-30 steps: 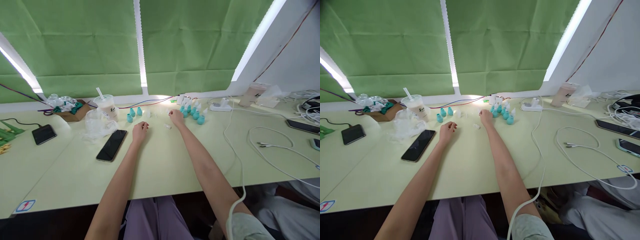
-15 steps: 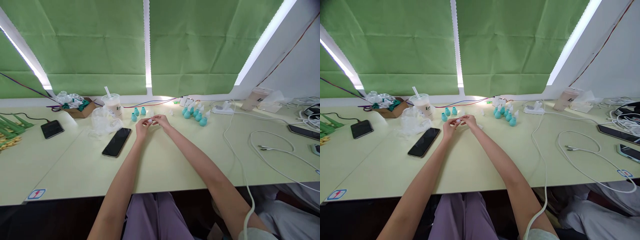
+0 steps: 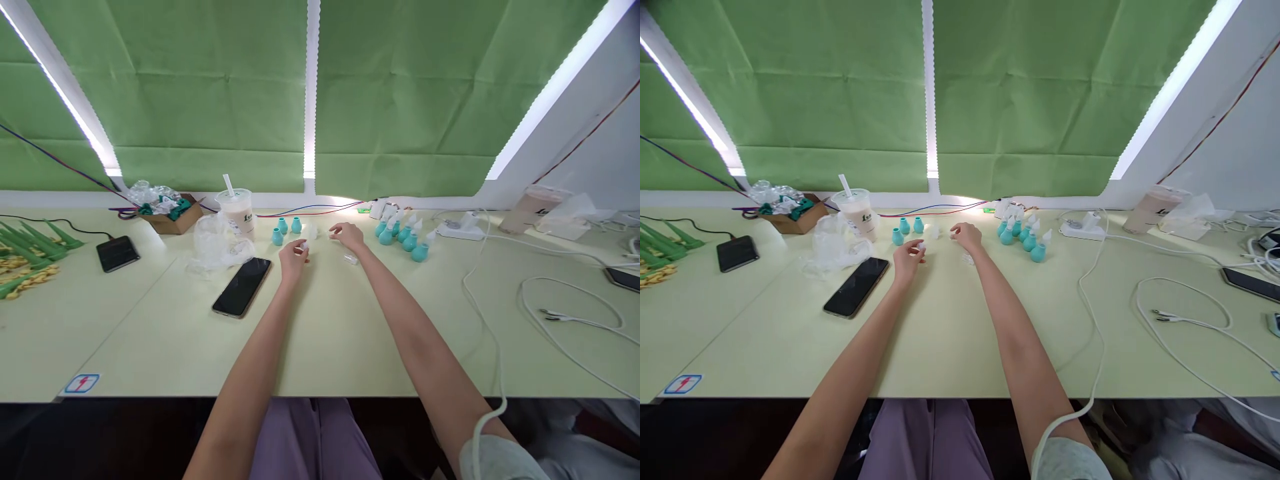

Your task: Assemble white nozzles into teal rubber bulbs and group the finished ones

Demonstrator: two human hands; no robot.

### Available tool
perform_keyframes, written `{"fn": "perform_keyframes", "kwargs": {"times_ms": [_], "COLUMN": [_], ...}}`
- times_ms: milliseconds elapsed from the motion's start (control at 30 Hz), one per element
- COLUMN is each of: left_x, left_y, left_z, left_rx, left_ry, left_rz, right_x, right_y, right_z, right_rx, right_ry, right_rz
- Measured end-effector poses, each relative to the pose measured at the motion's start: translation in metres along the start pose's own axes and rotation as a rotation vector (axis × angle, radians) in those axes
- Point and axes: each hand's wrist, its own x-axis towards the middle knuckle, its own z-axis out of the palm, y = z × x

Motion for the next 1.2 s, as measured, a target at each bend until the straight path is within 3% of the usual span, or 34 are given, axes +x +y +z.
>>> {"fn": "perform_keyframes", "kwargs": {"times_ms": [133, 300, 433, 533, 600, 700, 833, 1000, 1200], "left_x": [-0.001, 0.001, 0.001, -0.002, -0.005, -0.012, -0.024, -0.034, -0.034], "left_y": [0.001, -0.003, -0.003, 0.001, 0.004, 0.008, 0.013, 0.021, 0.023], "left_z": [0.000, 0.001, 0.001, 0.004, 0.007, 0.013, 0.020, 0.023, 0.026], "left_rx": [0.093, 0.124, 0.133, 0.194, 0.239, 0.283, 0.302, 0.338, 0.330], "left_ry": [-0.044, -0.093, -0.142, -0.210, -0.278, -0.347, -0.376, -0.389, -0.390], "left_rz": [-0.003, -0.040, 0.010, 0.123, 0.217, 0.320, 0.334, 0.317, 0.333], "right_x": [0.007, 0.005, -0.015, -0.045, -0.070, -0.105, -0.131, -0.135, -0.132], "right_y": [-0.002, -0.006, -0.010, -0.010, -0.009, -0.003, 0.007, 0.010, 0.011], "right_z": [0.014, 0.017, 0.006, -0.002, -0.007, -0.011, -0.015, -0.019, -0.016], "right_rx": [-0.050, -0.071, 0.290, 0.622, 0.722, 0.696, 0.624, 0.488, 0.478], "right_ry": [-0.042, 0.006, 0.038, 0.023, 0.030, 0.093, 0.196, 0.249, 0.190], "right_rz": [-0.001, 0.002, -0.069, -0.159, -0.174, -0.138, -0.080, -0.116, -0.116]}}
